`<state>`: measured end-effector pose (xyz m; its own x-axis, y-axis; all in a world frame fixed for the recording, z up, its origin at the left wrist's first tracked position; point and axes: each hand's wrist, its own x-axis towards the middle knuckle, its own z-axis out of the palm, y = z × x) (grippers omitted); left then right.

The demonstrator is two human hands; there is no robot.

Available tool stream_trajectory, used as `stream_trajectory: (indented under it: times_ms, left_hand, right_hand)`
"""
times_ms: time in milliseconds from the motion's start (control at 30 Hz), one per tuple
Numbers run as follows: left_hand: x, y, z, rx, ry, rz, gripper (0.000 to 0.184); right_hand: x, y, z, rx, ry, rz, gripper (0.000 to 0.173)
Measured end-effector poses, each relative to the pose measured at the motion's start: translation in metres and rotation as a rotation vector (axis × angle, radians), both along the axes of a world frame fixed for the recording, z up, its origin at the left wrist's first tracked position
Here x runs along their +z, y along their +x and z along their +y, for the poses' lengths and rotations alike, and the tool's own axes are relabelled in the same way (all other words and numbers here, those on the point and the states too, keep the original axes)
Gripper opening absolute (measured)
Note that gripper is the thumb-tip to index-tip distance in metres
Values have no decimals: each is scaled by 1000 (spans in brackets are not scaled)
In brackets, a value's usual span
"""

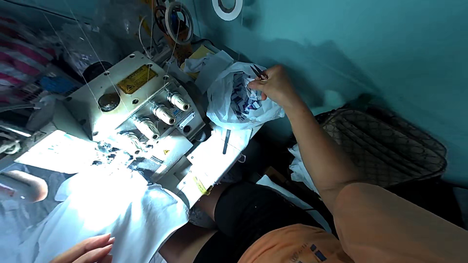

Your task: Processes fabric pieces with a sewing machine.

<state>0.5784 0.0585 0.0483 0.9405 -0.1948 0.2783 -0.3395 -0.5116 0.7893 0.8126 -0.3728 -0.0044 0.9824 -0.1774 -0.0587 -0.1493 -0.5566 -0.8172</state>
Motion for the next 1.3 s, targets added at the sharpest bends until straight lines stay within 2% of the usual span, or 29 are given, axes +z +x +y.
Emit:
stream_trajectory:
  times_ms: [67, 167, 233, 400, 633, 800, 867, 933, 1000, 1033, 1100, 1133, 1200, 1233, 1300]
  left_hand:
    - [-2, -3, 1, -5, 19, 8, 12]
    - [-4, -8, 2, 4, 37, 29, 13]
    - [-5, -11, 2, 9, 63, 45, 13]
    - [-8, -15, 1, -21, 26, 74, 12]
    - [-18, -16, -6, -30, 31, 77, 13]
    - [-22, -20, -9, -12, -2, 88, 12]
    - [-21, -14, -32, 64, -45, 80, 13]
    - [-27, -4, -65, 160, -93, 62, 24]
    - [-38, 8, -85, 166, -131, 128, 39]
    - [-44, 11, -90, 166, -182, 170, 36]
    - [-51, 10, -94, 242, -333, 209, 14]
    - [-53, 6, -92, 313, -408, 211, 11]
    - [-56, -2, -87, 490, -588, 169, 14]
    - [-57, -4, -86, 575, -678, 143, 14]
    - [-61, -8, -86, 692, -780, 105, 12]
  right_hand:
    - [0, 1, -1, -1, -9, -7, 24]
    - [2, 4, -2, 47, -168, 52, 27]
    - [3, 4, -3, 70, -203, 57, 27]
    - [5, -2, 2, 80, 90, -8, 23]
    - [15, -9, 8, 143, 339, 118, 15]
    - [11, -14, 17, 163, 282, 121, 14]
    - [19, -34, 38, 336, 270, 63, 14]
    - [22, -63, 78, 637, 290, 23, 16]
    - [19, -88, 120, 962, 331, -10, 22]
    - [17, -99, 137, 1044, 357, -9, 26]
    - [12, -118, 163, 1029, 436, -25, 26]
    - [8, -126, 172, 981, 499, -20, 20]
    - [-4, -140, 182, 902, 662, 104, 5]
    - [-12, -147, 185, 880, 756, 197, 9]
    - [-27, -159, 193, 820, 904, 313, 5]
